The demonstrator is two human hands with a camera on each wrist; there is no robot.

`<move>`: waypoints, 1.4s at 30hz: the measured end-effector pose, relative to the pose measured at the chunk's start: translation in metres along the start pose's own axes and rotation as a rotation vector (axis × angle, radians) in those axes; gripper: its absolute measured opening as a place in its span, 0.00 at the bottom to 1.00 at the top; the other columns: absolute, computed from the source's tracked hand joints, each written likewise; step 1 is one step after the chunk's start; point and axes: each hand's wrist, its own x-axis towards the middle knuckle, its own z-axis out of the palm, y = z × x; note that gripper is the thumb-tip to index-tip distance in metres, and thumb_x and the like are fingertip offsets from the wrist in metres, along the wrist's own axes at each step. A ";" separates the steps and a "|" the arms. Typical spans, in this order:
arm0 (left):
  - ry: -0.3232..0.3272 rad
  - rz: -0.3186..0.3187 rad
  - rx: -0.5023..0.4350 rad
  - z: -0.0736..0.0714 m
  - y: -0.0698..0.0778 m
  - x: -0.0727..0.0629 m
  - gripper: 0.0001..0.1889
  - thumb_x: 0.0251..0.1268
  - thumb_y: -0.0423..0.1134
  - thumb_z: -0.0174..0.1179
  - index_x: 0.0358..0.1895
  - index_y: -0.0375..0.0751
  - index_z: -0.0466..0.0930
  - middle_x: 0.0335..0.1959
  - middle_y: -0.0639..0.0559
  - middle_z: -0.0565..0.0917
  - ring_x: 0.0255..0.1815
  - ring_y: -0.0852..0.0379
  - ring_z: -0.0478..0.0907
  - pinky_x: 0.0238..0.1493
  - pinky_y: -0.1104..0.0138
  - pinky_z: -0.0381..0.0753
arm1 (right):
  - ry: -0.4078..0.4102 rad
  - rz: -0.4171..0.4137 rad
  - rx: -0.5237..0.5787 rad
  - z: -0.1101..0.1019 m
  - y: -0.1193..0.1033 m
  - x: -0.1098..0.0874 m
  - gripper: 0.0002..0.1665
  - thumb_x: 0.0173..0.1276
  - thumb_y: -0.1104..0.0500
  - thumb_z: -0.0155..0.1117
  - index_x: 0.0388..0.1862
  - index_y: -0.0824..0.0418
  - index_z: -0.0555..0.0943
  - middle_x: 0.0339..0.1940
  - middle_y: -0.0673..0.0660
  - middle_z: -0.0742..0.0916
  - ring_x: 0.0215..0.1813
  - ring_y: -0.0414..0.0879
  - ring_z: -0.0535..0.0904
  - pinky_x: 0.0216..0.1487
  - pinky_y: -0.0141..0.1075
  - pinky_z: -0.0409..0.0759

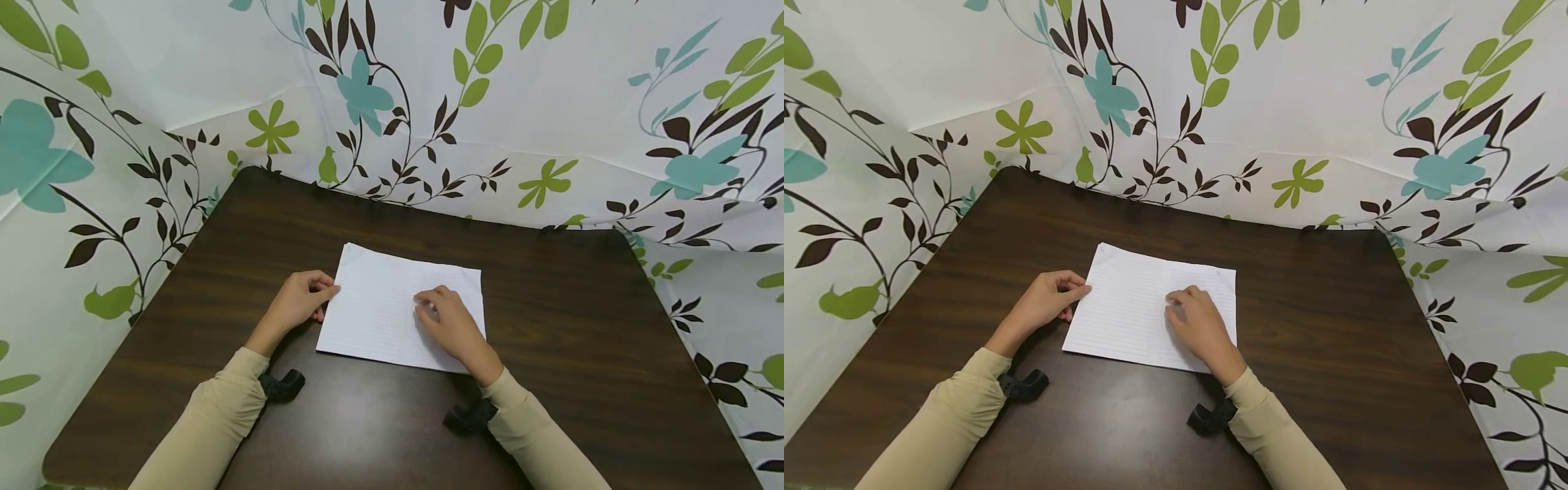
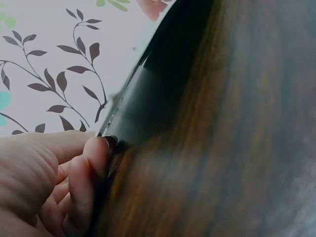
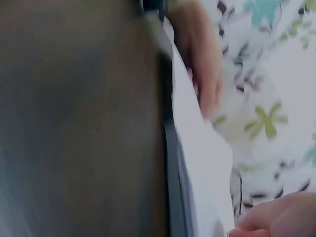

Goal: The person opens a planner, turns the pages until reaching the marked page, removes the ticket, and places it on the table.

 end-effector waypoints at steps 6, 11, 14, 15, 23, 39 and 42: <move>0.007 0.002 -0.002 -0.001 0.000 -0.003 0.11 0.75 0.40 0.65 0.48 0.34 0.85 0.37 0.42 0.86 0.16 0.58 0.79 0.21 0.67 0.80 | 0.033 0.136 -0.070 -0.017 0.033 0.009 0.16 0.76 0.56 0.65 0.58 0.62 0.83 0.53 0.64 0.83 0.58 0.62 0.75 0.58 0.56 0.74; 0.012 -0.001 -0.001 -0.001 -0.002 -0.003 0.11 0.75 0.41 0.65 0.49 0.35 0.85 0.37 0.42 0.86 0.16 0.58 0.78 0.21 0.67 0.80 | 0.046 0.224 -0.092 -0.031 0.057 0.014 0.26 0.79 0.53 0.63 0.69 0.63 0.78 0.57 0.68 0.81 0.59 0.64 0.74 0.57 0.57 0.72; 0.009 0.004 0.000 -0.001 -0.002 -0.004 0.12 0.75 0.41 0.64 0.49 0.34 0.85 0.38 0.41 0.87 0.16 0.58 0.79 0.22 0.67 0.81 | 0.046 0.250 -0.130 -0.035 0.068 0.015 0.32 0.80 0.49 0.62 0.75 0.64 0.73 0.59 0.71 0.80 0.59 0.65 0.75 0.54 0.57 0.72; 0.009 0.004 -0.001 -0.002 -0.002 -0.004 0.12 0.75 0.41 0.64 0.49 0.34 0.85 0.38 0.41 0.87 0.16 0.58 0.79 0.22 0.67 0.81 | 0.043 0.253 -0.150 -0.037 0.070 0.015 0.34 0.80 0.48 0.62 0.77 0.63 0.72 0.59 0.72 0.79 0.59 0.66 0.75 0.53 0.57 0.73; 0.011 -0.001 0.010 -0.004 0.000 -0.003 0.13 0.76 0.41 0.64 0.51 0.34 0.85 0.39 0.40 0.86 0.17 0.58 0.79 0.23 0.67 0.82 | 0.109 0.228 -0.221 -0.036 0.075 0.016 0.30 0.78 0.43 0.63 0.72 0.56 0.78 0.55 0.70 0.79 0.54 0.64 0.68 0.51 0.55 0.64; 0.002 -0.017 0.003 0.000 0.001 -0.003 0.13 0.76 0.42 0.64 0.50 0.36 0.85 0.40 0.41 0.87 0.17 0.57 0.79 0.22 0.67 0.80 | 0.166 0.233 -0.217 -0.034 0.069 0.013 0.21 0.75 0.51 0.69 0.60 0.61 0.87 0.43 0.64 0.92 0.27 0.48 0.78 0.23 0.38 0.70; 0.001 -0.012 0.008 0.000 0.001 -0.001 0.12 0.75 0.42 0.64 0.50 0.36 0.86 0.38 0.43 0.87 0.16 0.57 0.79 0.22 0.67 0.80 | 0.175 0.256 -0.155 -0.036 0.072 0.012 0.26 0.74 0.51 0.70 0.65 0.62 0.82 0.38 0.63 0.90 0.25 0.48 0.76 0.24 0.37 0.70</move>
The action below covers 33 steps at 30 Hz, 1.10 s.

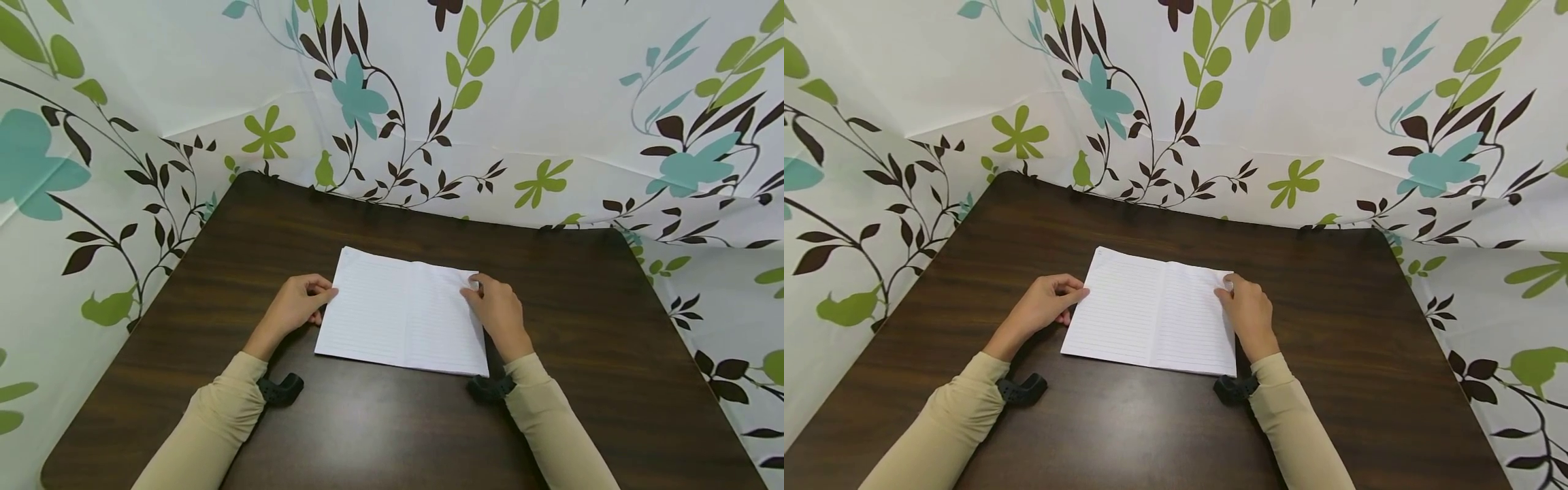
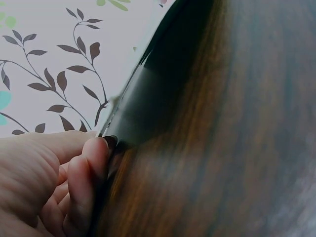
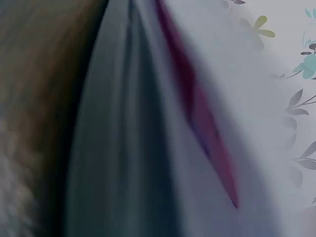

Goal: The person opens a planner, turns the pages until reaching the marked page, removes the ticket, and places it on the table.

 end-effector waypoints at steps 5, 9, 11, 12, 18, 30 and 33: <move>0.000 0.017 0.003 0.000 -0.001 0.001 0.12 0.76 0.42 0.64 0.49 0.36 0.86 0.35 0.44 0.86 0.17 0.58 0.79 0.22 0.67 0.81 | -0.060 0.063 0.132 -0.004 0.006 0.005 0.42 0.74 0.53 0.70 0.79 0.68 0.66 0.39 0.63 0.86 0.30 0.48 0.75 0.31 0.37 0.72; -0.002 0.016 0.002 0.000 -0.002 0.002 0.12 0.75 0.42 0.64 0.49 0.36 0.86 0.36 0.43 0.87 0.17 0.58 0.79 0.23 0.66 0.82 | -0.124 0.088 0.227 -0.010 0.007 0.010 0.41 0.75 0.56 0.69 0.78 0.73 0.64 0.38 0.60 0.81 0.34 0.49 0.72 0.35 0.38 0.71; -0.002 0.013 0.002 0.000 -0.002 0.002 0.12 0.75 0.42 0.64 0.49 0.36 0.86 0.36 0.43 0.87 0.17 0.58 0.79 0.23 0.66 0.82 | -0.123 0.066 0.248 -0.012 0.007 0.012 0.32 0.74 0.59 0.68 0.70 0.74 0.72 0.37 0.60 0.79 0.36 0.49 0.72 0.35 0.37 0.70; -0.001 0.012 0.003 0.000 -0.002 0.002 0.12 0.75 0.43 0.64 0.49 0.36 0.86 0.36 0.43 0.86 0.17 0.58 0.79 0.23 0.66 0.82 | -0.113 0.052 0.252 -0.012 0.006 0.012 0.27 0.74 0.60 0.68 0.66 0.73 0.76 0.36 0.60 0.79 0.37 0.50 0.72 0.36 0.37 0.70; 0.000 0.007 0.003 0.000 -0.002 0.003 0.12 0.75 0.43 0.64 0.49 0.36 0.86 0.36 0.43 0.86 0.16 0.58 0.79 0.22 0.67 0.81 | -0.014 -0.031 0.246 -0.014 -0.005 0.006 0.16 0.74 0.66 0.64 0.57 0.70 0.84 0.42 0.64 0.80 0.42 0.55 0.74 0.41 0.41 0.70; -0.005 0.000 -0.007 0.000 -0.002 0.003 0.13 0.76 0.43 0.64 0.49 0.36 0.86 0.35 0.44 0.87 0.16 0.58 0.79 0.22 0.66 0.81 | -0.222 -0.131 0.074 -0.032 -0.043 -0.017 0.19 0.77 0.57 0.60 0.62 0.63 0.81 0.54 0.64 0.83 0.48 0.55 0.83 0.42 0.45 0.82; 0.000 -0.001 -0.003 -0.001 -0.002 0.004 0.12 0.75 0.43 0.65 0.48 0.36 0.86 0.35 0.45 0.87 0.16 0.58 0.79 0.22 0.66 0.80 | -0.263 -0.110 0.050 -0.034 -0.048 -0.019 0.23 0.76 0.55 0.61 0.65 0.66 0.77 0.49 0.63 0.83 0.43 0.53 0.80 0.40 0.43 0.80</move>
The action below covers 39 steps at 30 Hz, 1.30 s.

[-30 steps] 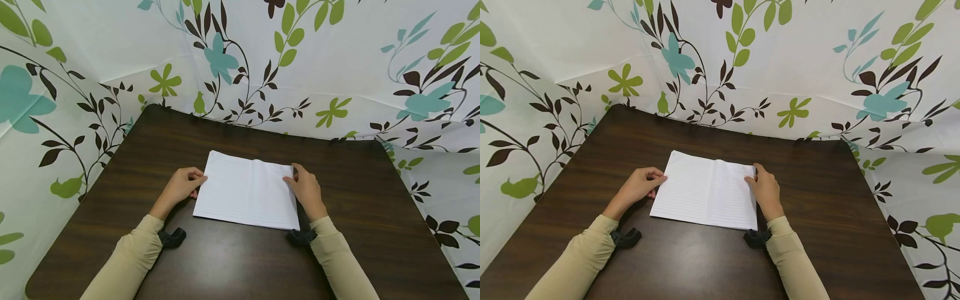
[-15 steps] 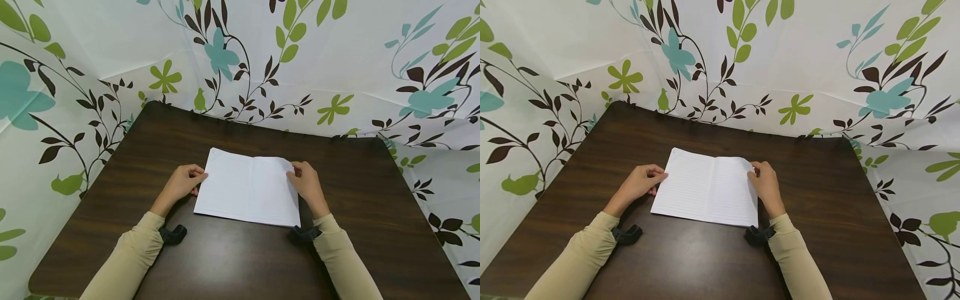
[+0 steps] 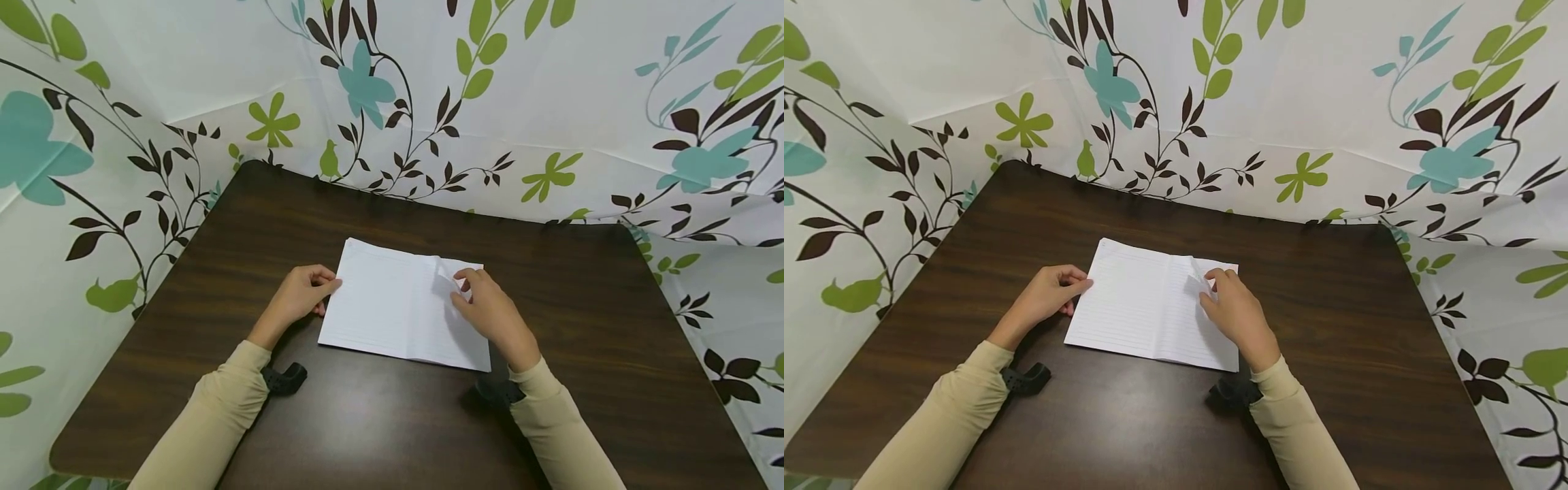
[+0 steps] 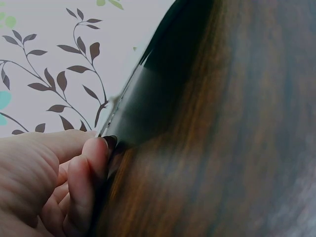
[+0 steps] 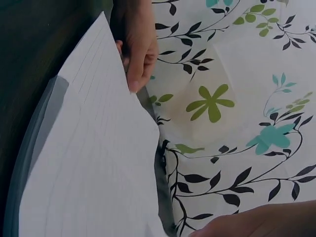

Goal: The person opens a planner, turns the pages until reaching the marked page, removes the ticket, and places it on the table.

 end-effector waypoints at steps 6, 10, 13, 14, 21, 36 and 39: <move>-0.004 -0.002 0.003 -0.001 0.001 0.000 0.13 0.75 0.44 0.65 0.48 0.36 0.86 0.34 0.45 0.87 0.16 0.58 0.79 0.20 0.67 0.79 | -0.086 0.049 -0.075 0.000 0.000 -0.001 0.31 0.78 0.53 0.58 0.71 0.72 0.72 0.54 0.68 0.81 0.51 0.58 0.77 0.50 0.50 0.80; 0.002 -0.003 0.001 0.000 0.000 0.001 0.12 0.75 0.43 0.65 0.48 0.36 0.85 0.34 0.45 0.87 0.15 0.58 0.79 0.20 0.68 0.79 | -0.079 -0.021 -0.082 -0.002 -0.006 -0.006 0.29 0.78 0.53 0.59 0.72 0.66 0.75 0.65 0.69 0.80 0.63 0.64 0.77 0.59 0.58 0.80; 0.005 -0.006 0.002 0.000 0.000 0.001 0.12 0.75 0.43 0.65 0.48 0.36 0.85 0.35 0.45 0.87 0.16 0.58 0.79 0.20 0.67 0.79 | -0.092 -0.066 -0.042 -0.006 -0.013 -0.012 0.29 0.78 0.54 0.60 0.75 0.60 0.73 0.72 0.65 0.79 0.65 0.62 0.80 0.61 0.58 0.81; 0.004 -0.007 0.003 0.000 0.001 0.001 0.12 0.75 0.44 0.65 0.48 0.36 0.85 0.36 0.44 0.87 0.16 0.58 0.79 0.20 0.67 0.79 | -0.104 -0.072 -0.024 -0.008 -0.015 -0.015 0.31 0.79 0.53 0.60 0.77 0.58 0.71 0.74 0.64 0.78 0.65 0.61 0.81 0.62 0.58 0.81; 0.001 -0.003 0.001 -0.001 0.002 0.001 0.12 0.75 0.43 0.64 0.48 0.36 0.85 0.36 0.44 0.87 0.16 0.58 0.79 0.21 0.67 0.80 | -0.143 -0.213 0.084 -0.013 -0.039 -0.037 0.41 0.78 0.56 0.60 0.84 0.62 0.57 0.83 0.65 0.65 0.81 0.63 0.66 0.77 0.60 0.69; -0.001 0.010 -0.015 -0.001 0.001 0.000 0.13 0.76 0.43 0.63 0.49 0.35 0.85 0.35 0.44 0.86 0.15 0.59 0.78 0.21 0.68 0.79 | 0.105 -0.514 -0.182 0.048 -0.077 -0.057 0.39 0.69 0.63 0.66 0.78 0.66 0.67 0.82 0.68 0.68 0.82 0.65 0.65 0.75 0.59 0.72; -0.003 0.015 -0.018 -0.001 0.000 0.000 0.13 0.78 0.44 0.61 0.50 0.36 0.86 0.33 0.45 0.86 0.16 0.59 0.79 0.21 0.67 0.80 | 0.114 -0.563 -0.224 0.061 -0.079 -0.056 0.39 0.69 0.62 0.68 0.78 0.64 0.69 0.82 0.66 0.68 0.82 0.63 0.65 0.75 0.59 0.73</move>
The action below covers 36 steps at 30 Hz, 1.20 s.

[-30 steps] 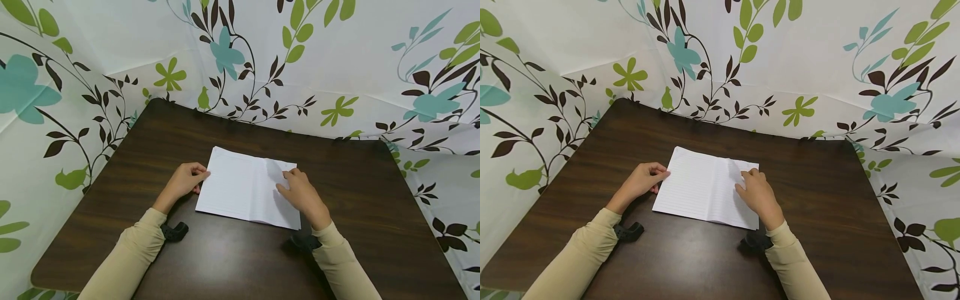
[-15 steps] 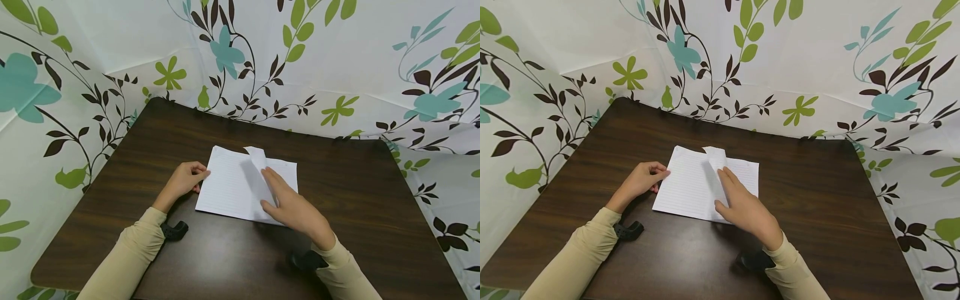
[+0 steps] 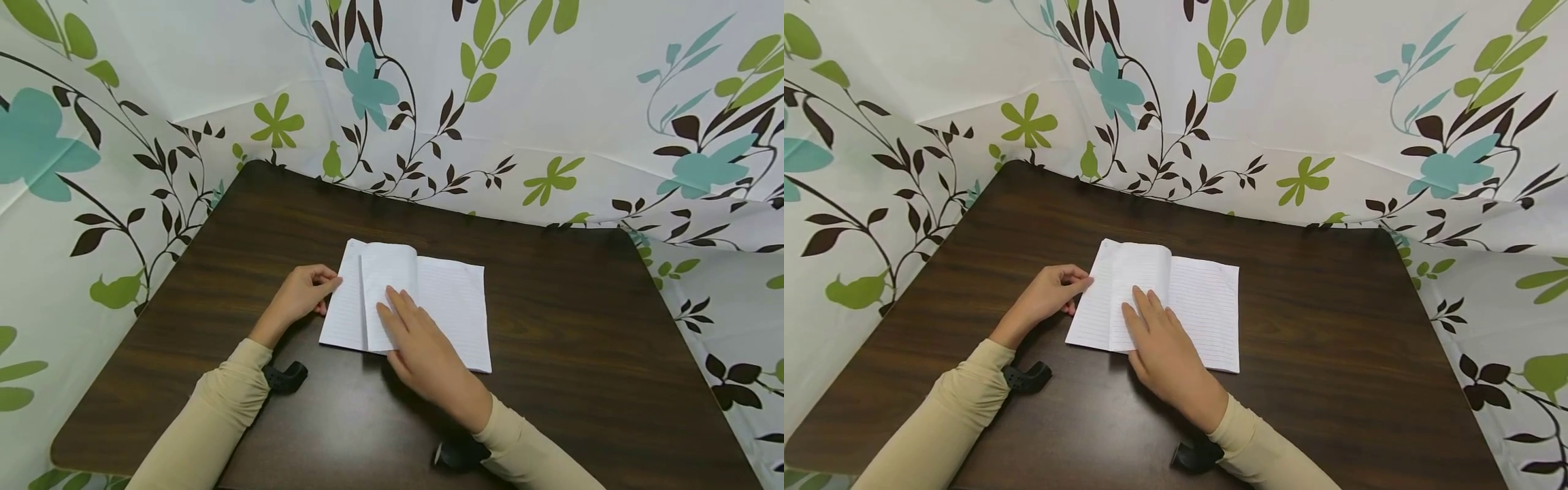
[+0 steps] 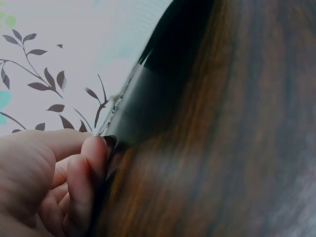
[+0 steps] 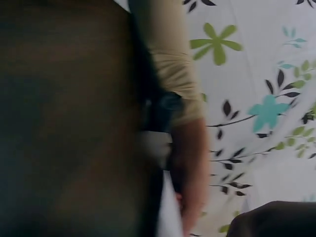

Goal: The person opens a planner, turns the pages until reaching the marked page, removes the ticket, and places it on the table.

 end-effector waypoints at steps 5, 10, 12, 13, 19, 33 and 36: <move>0.003 -0.004 0.012 -0.001 0.001 0.001 0.17 0.80 0.49 0.58 0.50 0.39 0.86 0.28 0.49 0.84 0.16 0.58 0.79 0.22 0.66 0.80 | -0.026 -0.059 -0.020 0.020 -0.003 0.004 0.34 0.73 0.59 0.66 0.76 0.61 0.71 0.82 0.63 0.68 0.82 0.59 0.66 0.78 0.56 0.70; 0.002 -0.004 0.018 0.000 0.001 0.001 0.19 0.80 0.52 0.58 0.50 0.39 0.87 0.28 0.48 0.84 0.16 0.58 0.79 0.22 0.66 0.81 | -0.005 -0.119 0.025 0.035 -0.001 0.007 0.31 0.77 0.56 0.65 0.75 0.61 0.72 0.81 0.63 0.71 0.81 0.58 0.68 0.78 0.54 0.70; -0.004 -0.007 0.017 0.000 0.001 0.001 0.19 0.79 0.53 0.59 0.50 0.39 0.87 0.30 0.48 0.85 0.16 0.58 0.79 0.22 0.66 0.81 | -0.008 -0.132 0.077 0.039 0.001 0.008 0.33 0.78 0.54 0.64 0.77 0.62 0.69 0.80 0.64 0.71 0.81 0.57 0.68 0.78 0.52 0.71; -0.005 -0.010 0.014 0.000 0.001 0.001 0.19 0.78 0.53 0.60 0.50 0.39 0.87 0.31 0.47 0.85 0.17 0.58 0.79 0.22 0.66 0.81 | -0.017 -0.134 0.105 0.040 0.002 0.008 0.34 0.79 0.54 0.64 0.78 0.62 0.68 0.81 0.64 0.71 0.81 0.56 0.68 0.79 0.51 0.70; -0.013 -0.020 0.000 0.001 0.001 0.001 0.15 0.73 0.48 0.67 0.48 0.38 0.86 0.37 0.44 0.87 0.17 0.58 0.79 0.22 0.67 0.81 | -0.137 -0.068 0.322 0.043 0.011 0.011 0.37 0.81 0.52 0.60 0.83 0.59 0.61 0.84 0.59 0.66 0.85 0.50 0.62 0.81 0.47 0.67; -0.014 -0.032 0.012 0.002 0.001 0.000 0.12 0.73 0.43 0.67 0.48 0.37 0.85 0.39 0.43 0.87 0.16 0.58 0.78 0.21 0.68 0.79 | -0.057 0.206 0.540 0.023 0.050 0.020 0.21 0.79 0.59 0.62 0.68 0.62 0.78 0.54 0.57 0.86 0.55 0.49 0.85 0.59 0.45 0.85; -0.010 -0.030 0.013 0.002 0.001 0.001 0.12 0.73 0.42 0.67 0.48 0.36 0.85 0.39 0.43 0.87 0.16 0.58 0.78 0.20 0.68 0.79 | -0.063 0.295 0.455 0.020 0.063 0.019 0.21 0.77 0.59 0.63 0.66 0.63 0.79 0.50 0.58 0.85 0.51 0.48 0.82 0.57 0.46 0.83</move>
